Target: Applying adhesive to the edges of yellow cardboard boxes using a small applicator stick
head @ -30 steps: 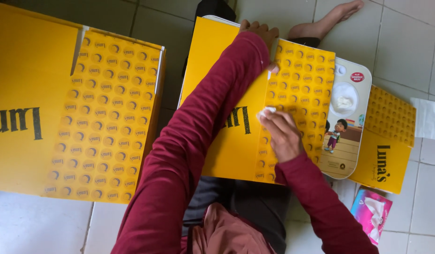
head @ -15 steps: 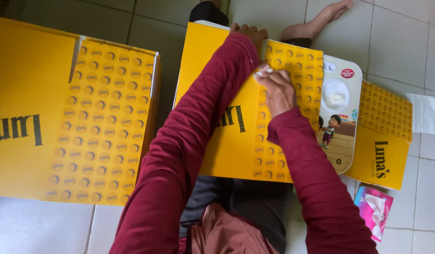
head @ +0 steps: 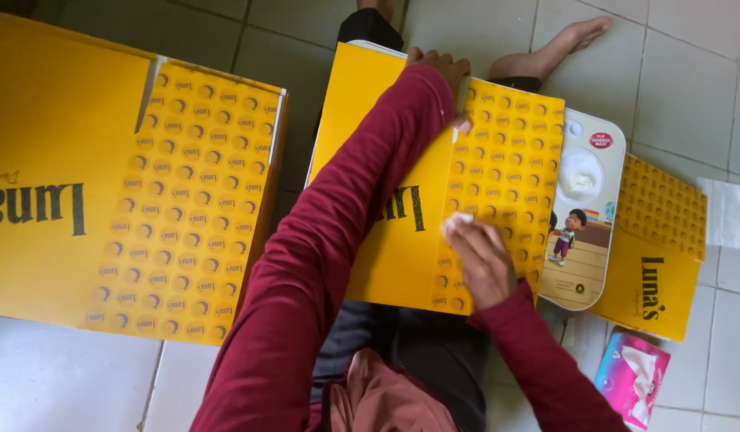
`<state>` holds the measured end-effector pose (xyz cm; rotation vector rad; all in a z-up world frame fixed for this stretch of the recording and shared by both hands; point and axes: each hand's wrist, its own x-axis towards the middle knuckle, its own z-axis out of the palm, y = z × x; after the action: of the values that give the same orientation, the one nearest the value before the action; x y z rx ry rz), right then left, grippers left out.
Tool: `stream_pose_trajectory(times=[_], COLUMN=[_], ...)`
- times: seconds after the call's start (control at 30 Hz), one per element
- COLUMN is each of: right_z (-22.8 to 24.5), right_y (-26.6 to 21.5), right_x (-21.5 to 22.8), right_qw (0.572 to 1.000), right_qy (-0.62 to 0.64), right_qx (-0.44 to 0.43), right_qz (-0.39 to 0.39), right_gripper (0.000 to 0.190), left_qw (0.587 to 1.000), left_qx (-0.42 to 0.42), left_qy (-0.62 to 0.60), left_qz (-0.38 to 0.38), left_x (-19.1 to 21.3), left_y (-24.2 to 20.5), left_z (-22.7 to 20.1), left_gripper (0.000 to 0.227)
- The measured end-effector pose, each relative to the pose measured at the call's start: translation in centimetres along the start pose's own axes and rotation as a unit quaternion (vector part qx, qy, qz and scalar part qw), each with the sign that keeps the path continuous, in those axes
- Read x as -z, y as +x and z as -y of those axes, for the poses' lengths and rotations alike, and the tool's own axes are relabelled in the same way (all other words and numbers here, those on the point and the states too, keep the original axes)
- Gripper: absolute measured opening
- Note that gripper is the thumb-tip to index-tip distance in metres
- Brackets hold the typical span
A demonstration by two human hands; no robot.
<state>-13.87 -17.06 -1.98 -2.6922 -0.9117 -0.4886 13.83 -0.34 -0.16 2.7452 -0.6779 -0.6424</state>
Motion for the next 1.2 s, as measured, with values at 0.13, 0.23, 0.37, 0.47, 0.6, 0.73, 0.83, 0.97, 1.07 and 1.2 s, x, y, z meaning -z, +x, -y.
stream_pose_trajectory(times=[0.13,0.23,0.37,0.47,0.6,0.73,0.83,0.97,1.07,1.2], right_z=[-2.4,-4.4,-6.7,-8.3,-7.1,-2.6,0.6,2.7,0.3,-2.7], right_y=[4.0,5.7,7.9,9.5,8.9,5.1,0.2,-0.3,0.5,4.1], right_x=[-0.8,-2.5,-3.9,-4.8,-3.7,-0.8,1.1,3.2,1.1,-0.9], right_qw=[0.999,0.998,0.996,0.993,0.994,0.998,1.000,0.998,0.999,0.997], right_qy=[-0.030,-0.061,-0.088,-0.111,-0.106,-0.014,0.018,0.035,-0.022,-0.054], right_qx=[-0.018,-0.018,-0.031,-0.024,0.016,-0.063,-0.019,0.042,0.021,-0.001], right_qz=[0.031,0.027,0.006,0.022,-0.019,0.018,-0.001,-0.006,0.041,0.048], right_gripper=[0.057,0.055,0.052,0.047,0.038,0.050,0.047,0.036,0.053,0.058], left_qw=[1.000,1.000,1.000,1.000,0.999,0.999,1.000,1.000,0.999,1.000], left_qx=[-0.008,-0.011,-0.009,-0.012,-0.010,-0.024,-0.019,-0.010,-0.016,-0.011], left_qy=[0.009,0.009,0.003,0.000,0.003,0.005,-0.001,-0.003,-0.009,-0.002], left_qz=[-0.005,-0.011,-0.010,-0.029,-0.039,-0.041,-0.015,-0.009,-0.028,-0.007], left_x=[-0.9,-1.3,-0.8,-1.4,-2.2,-1.2,-0.8,-0.7,-1.3,-1.0], left_y=[1.4,1.7,1.3,2.0,2.3,1.4,0.8,0.7,1.0,1.5], left_z=[0.1,0.4,0.1,0.5,0.7,0.7,0.1,0.4,0.4,0.6], left_gripper=[0.108,0.113,0.099,0.091,0.092,0.103,0.099,0.098,0.097,0.109])
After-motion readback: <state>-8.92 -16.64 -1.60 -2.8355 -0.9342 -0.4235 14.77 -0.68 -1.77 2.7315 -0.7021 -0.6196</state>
